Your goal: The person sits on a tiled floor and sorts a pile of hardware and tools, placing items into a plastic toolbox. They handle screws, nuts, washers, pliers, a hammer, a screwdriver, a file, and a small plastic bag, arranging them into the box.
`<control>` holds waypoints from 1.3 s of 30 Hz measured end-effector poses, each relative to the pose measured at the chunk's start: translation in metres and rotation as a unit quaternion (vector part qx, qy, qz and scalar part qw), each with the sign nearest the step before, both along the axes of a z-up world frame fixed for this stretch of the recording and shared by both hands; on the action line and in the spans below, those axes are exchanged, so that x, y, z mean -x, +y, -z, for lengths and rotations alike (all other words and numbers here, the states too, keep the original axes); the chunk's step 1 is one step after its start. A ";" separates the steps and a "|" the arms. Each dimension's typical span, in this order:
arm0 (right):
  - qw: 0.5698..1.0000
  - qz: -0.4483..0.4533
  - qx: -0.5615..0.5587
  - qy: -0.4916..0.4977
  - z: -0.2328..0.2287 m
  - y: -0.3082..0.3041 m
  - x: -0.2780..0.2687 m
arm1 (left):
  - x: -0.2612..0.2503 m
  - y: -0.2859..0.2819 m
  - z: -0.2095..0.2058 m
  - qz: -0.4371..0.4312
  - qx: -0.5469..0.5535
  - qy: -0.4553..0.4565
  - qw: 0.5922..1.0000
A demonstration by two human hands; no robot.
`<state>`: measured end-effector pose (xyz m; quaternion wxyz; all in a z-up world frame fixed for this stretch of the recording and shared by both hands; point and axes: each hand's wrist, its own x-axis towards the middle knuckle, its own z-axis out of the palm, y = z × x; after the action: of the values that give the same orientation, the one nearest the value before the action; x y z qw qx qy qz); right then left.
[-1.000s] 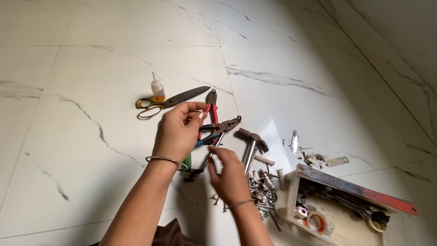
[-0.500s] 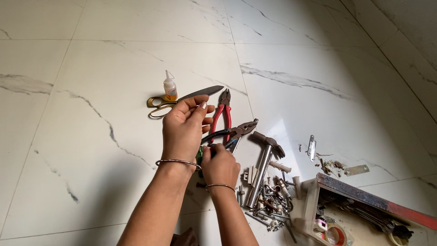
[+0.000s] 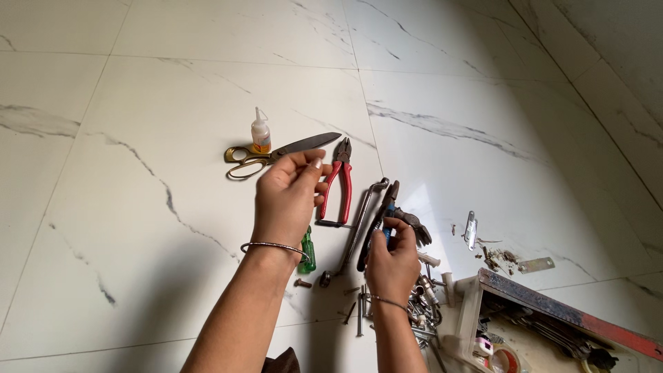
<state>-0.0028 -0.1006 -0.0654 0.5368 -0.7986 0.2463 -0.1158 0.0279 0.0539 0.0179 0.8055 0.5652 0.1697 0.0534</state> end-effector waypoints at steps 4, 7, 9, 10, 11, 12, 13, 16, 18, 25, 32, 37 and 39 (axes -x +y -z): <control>0.994 -0.009 -0.101 -0.050 -0.006 -0.005 0.020 | -0.005 -0.016 0.022 0.079 -0.142 0.041 0.986; 0.980 -0.044 -0.157 -0.117 -0.011 -0.009 0.039 | 0.001 -0.033 0.034 0.161 -0.214 0.087 0.959; 0.980 -0.070 -0.129 -0.133 -0.015 -0.013 0.053 | 0.004 -0.042 0.036 0.227 -0.210 0.111 0.945; 0.972 -0.081 -0.166 -0.143 -0.017 -0.016 0.059 | 0.008 -0.046 0.036 0.262 -0.195 0.117 0.938; 0.963 -0.091 -0.201 -0.154 -0.020 -0.021 0.064 | 0.011 -0.050 0.034 0.298 -0.180 0.120 0.930; 0.952 -0.102 -0.236 -0.165 -0.024 -0.025 0.068 | 0.012 -0.054 0.032 0.308 -0.148 0.124 0.932; 0.956 -0.113 -0.224 -0.151 -0.027 -0.031 0.073 | 0.014 -0.059 0.031 0.320 -0.115 0.128 0.932; 0.970 -0.149 -0.161 -0.101 -0.036 -0.050 0.089 | 0.025 -0.076 0.031 0.327 -0.080 0.150 0.930; 0.977 -0.181 -0.096 -0.054 -0.038 -0.062 0.099 | 0.035 -0.083 0.035 0.318 -0.069 0.153 0.933; 0.920 -0.188 0.340 -0.055 -0.014 -0.146 0.140 | 0.089 -0.146 0.055 0.281 -0.019 0.089 0.955; 0.946 -0.176 0.271 -0.027 0.023 -0.177 0.160 | 0.107 -0.164 0.067 0.353 -0.160 0.029 0.921; 0.988 -0.115 0.044 0.089 0.000 -0.158 0.148 | 0.085 -0.147 0.083 0.463 -0.039 -0.013 0.886; 0.990 -0.106 0.035 0.085 -0.010 -0.148 0.143 | 0.079 -0.136 0.086 0.500 -0.035 0.018 0.865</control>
<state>-0.1458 -0.2484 -0.0558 0.4947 -0.8456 0.2006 0.0011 -0.0507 -0.0822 -0.0682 0.7011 0.6027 -0.1231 -0.3606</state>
